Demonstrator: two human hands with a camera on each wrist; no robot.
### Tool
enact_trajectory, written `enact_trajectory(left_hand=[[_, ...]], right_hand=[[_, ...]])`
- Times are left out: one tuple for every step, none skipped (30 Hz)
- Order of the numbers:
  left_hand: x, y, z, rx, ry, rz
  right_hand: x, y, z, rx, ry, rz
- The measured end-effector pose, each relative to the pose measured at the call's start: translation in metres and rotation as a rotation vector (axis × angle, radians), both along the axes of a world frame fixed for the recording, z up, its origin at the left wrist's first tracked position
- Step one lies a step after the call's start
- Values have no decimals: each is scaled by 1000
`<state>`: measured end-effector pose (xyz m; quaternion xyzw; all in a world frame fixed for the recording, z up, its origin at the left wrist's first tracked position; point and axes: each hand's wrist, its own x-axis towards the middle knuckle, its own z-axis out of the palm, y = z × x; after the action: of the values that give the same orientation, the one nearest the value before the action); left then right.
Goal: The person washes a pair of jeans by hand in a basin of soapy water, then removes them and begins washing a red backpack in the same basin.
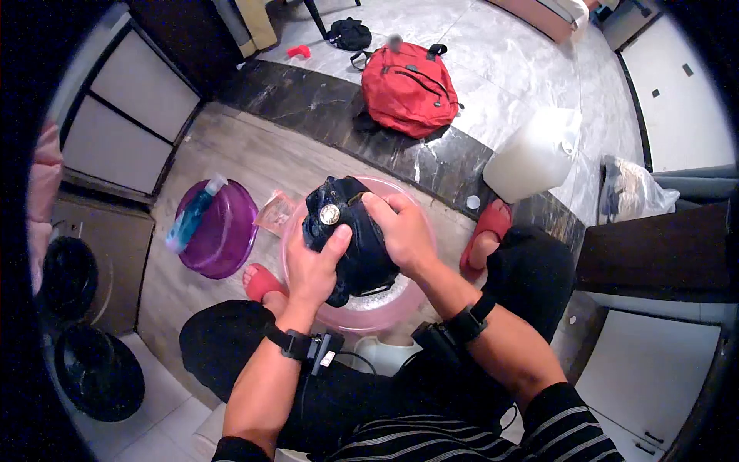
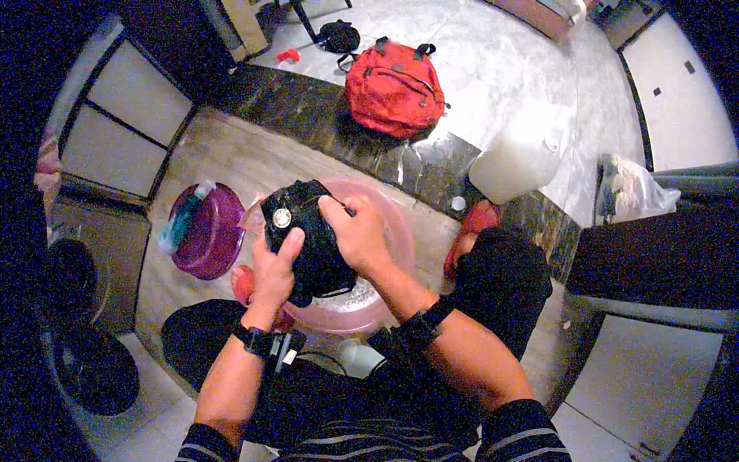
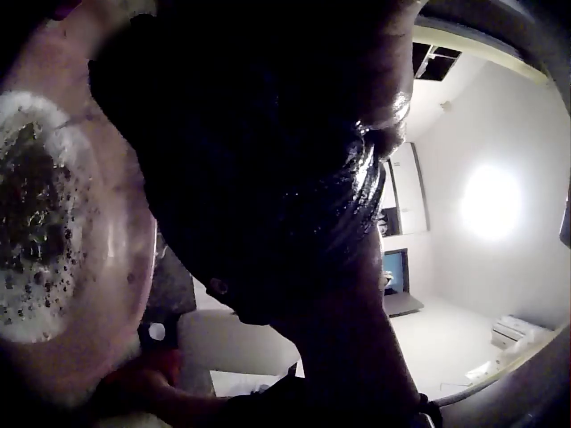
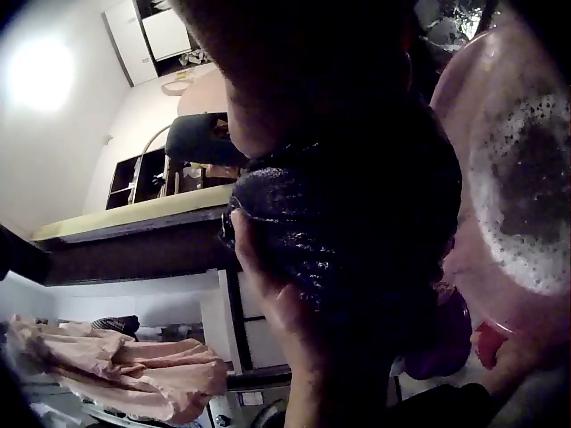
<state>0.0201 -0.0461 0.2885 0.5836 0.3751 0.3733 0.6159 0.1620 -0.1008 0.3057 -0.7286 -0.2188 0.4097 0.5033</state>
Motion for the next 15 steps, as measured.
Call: enact_trajectory(left_hand=[[-2,5,2,77,112,-15],[-3,5,4,75,76,-20],[-3,3,22,68,45,-22],[-4,1,31,52,20,-21],[-8,3,32,72,-2,-66],[-8,5,26,104,-54,-61],[-5,6,24,24,-14,-41],[0,8,20,-48,20,-24],[-2,14,-5,-101,67,-43],[-2,8,-7,81,81,8],[-7,8,-11,168,112,37],[-12,5,-12,168,148,35],[-17,1,-10,167,185,31],[-14,4,-6,107,204,5],[-10,6,2,52,220,-22]], right_hand=[[0,-1,6,-44,11,10],[2,0,9,40,-25,-3],[3,1,10,118,-56,-13],[3,0,9,188,-80,-20],[4,0,10,303,-340,-35],[4,2,6,248,-225,-36],[5,4,1,192,-110,-36],[9,7,-11,162,-55,-19],[11,7,-21,139,-57,12],[11,5,-16,112,-88,40],[11,1,-15,92,-155,55],[6,-7,0,101,-261,42],[3,-8,-7,137,-260,14],[5,0,-15,188,-271,-12],[6,4,-18,244,-282,-40]])
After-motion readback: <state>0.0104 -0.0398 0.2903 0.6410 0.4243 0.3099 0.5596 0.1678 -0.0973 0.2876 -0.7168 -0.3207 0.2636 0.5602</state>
